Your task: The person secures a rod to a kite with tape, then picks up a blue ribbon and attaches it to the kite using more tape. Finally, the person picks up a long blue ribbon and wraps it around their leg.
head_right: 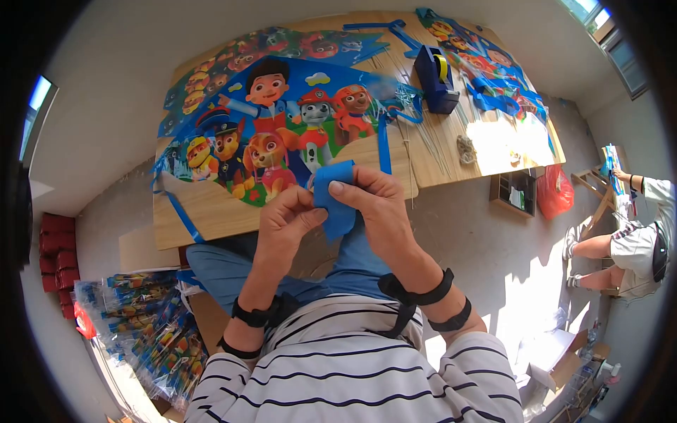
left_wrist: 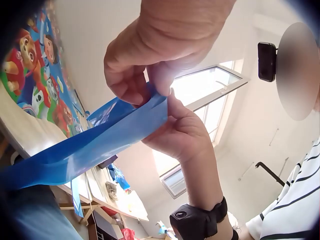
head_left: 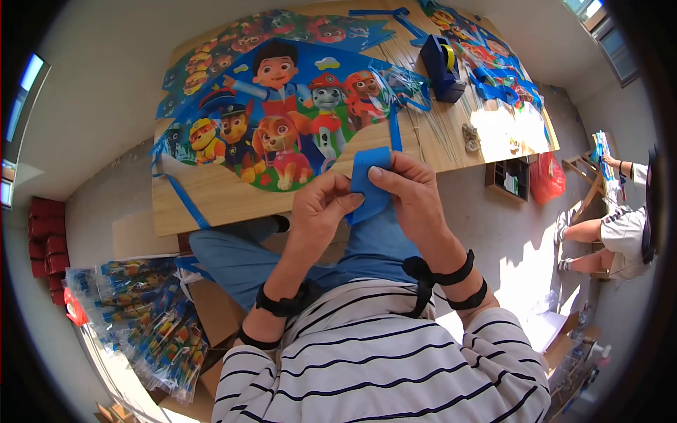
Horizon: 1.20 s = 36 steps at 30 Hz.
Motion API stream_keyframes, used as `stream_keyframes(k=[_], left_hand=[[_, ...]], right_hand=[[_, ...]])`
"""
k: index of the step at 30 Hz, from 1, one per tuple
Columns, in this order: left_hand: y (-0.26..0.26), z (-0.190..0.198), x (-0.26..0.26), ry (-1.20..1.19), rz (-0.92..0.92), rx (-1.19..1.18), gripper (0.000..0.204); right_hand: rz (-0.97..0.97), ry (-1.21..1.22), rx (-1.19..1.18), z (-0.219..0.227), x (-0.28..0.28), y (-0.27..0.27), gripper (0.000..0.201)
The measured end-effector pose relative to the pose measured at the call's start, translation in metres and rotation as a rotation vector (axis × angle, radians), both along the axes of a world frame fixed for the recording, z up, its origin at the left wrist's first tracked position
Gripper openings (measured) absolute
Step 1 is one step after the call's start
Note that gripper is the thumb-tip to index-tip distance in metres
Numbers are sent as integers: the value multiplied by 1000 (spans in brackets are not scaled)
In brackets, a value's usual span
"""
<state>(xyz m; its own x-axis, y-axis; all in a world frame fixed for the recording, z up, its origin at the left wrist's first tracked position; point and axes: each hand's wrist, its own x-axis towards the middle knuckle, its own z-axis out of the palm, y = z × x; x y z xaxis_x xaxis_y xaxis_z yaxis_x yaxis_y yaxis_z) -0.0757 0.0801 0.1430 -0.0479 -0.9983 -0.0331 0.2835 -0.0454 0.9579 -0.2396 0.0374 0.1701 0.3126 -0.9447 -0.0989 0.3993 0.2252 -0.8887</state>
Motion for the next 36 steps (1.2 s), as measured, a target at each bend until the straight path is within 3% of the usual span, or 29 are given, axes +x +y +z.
stream_keyframes(k=[20,23,26,36], left_hand=[[-11,2,-5,29,-12,42,20],[-14,-4,-3,-120,10,-16,21],[-16,1,-7,-51,52,-7,26],[-17,-1,-4,25,2,-21,13]], right_hand=[[-50,-14,21,-3,-6,-4,15],[-54,2,23,-5,-7,-5,15],[-65,7,24,-6,-7,-7,14],[-88,-37,79,-12,-7,-11,14]])
